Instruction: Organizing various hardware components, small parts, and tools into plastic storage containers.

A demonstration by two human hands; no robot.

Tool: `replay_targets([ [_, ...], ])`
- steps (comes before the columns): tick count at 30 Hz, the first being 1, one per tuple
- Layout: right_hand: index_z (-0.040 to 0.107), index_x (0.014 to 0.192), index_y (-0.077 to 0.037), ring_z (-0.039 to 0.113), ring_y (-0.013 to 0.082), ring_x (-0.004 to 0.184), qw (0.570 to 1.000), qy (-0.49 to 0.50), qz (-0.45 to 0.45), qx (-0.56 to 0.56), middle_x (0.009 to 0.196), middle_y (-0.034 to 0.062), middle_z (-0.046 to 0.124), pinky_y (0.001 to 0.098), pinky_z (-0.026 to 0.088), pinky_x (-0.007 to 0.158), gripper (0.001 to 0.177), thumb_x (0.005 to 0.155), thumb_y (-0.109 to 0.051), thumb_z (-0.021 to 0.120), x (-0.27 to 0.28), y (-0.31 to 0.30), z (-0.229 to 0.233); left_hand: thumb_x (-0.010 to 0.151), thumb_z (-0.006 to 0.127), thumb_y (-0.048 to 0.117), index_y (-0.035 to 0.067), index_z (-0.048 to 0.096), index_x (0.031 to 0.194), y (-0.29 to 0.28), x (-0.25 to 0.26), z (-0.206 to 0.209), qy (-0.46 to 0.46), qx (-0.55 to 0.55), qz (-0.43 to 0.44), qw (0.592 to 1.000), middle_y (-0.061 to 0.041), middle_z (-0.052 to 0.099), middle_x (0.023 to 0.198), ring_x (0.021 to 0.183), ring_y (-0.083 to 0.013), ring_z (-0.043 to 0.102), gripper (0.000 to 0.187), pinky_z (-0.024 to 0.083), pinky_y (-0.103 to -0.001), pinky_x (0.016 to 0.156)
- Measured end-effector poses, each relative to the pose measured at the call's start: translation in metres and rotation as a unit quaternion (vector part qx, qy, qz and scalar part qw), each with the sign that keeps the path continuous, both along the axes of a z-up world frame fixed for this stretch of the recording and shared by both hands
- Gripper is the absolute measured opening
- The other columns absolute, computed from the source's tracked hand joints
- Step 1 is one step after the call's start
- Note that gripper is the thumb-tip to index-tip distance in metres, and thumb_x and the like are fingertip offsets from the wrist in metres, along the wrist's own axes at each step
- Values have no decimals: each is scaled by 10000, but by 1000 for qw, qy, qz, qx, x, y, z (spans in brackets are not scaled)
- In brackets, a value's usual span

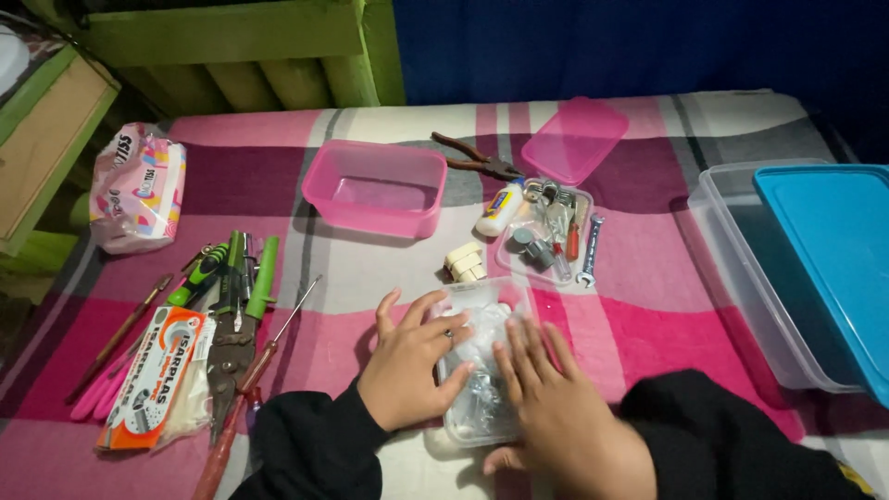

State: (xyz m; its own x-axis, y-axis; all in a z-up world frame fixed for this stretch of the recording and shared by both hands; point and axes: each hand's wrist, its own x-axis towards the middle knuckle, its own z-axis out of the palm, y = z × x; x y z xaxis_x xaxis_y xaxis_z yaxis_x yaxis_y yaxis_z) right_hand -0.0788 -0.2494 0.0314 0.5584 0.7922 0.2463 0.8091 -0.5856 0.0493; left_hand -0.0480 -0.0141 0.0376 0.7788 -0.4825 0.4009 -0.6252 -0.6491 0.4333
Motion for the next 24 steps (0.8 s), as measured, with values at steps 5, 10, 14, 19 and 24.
replay_targets([
  [5,321,1460,120,363,577,1354,991,-104,-68,-53,1440,460,363,638,164,1168,1120,776,-749,501,-31,3,-37,779,736,337,47,780,881,-4,-2,10,24,25,29,999,-39,739,1132,1341,-303,493,311,68,-689,1151],
  [10,291,1486,142,358,667,1249,997,1,-13,-72,1377,554,309,683,169,1119,1214,800,-840,492,-16,10,-21,788,732,355,66,769,842,-1,-1,15,90,63,51,993,-5,746,1009,1318,-238,533,296,88,-641,1201],
  [14,236,1463,186,275,731,1329,980,163,35,-105,1397,595,236,693,138,1144,1298,797,-892,517,-3,6,-3,876,668,337,14,679,1232,-2,-4,18,10,-51,-28,998,-164,632,1326,1345,-324,508,482,223,-570,1203],
  [19,325,1338,210,213,701,1418,954,238,60,-173,1448,562,247,648,106,1206,1215,874,-901,488,3,-1,-12,1017,496,587,-25,545,1509,-13,-7,12,30,-57,-181,981,-295,481,1562,1485,-424,399,787,288,-537,1197],
  [24,421,1422,110,278,685,1367,986,159,11,-43,1413,521,346,692,128,1146,1214,727,-877,545,-9,13,-22,1008,433,662,-16,549,1425,-15,-9,1,20,106,-141,984,-271,507,1501,1453,-430,408,804,262,-552,1193],
])
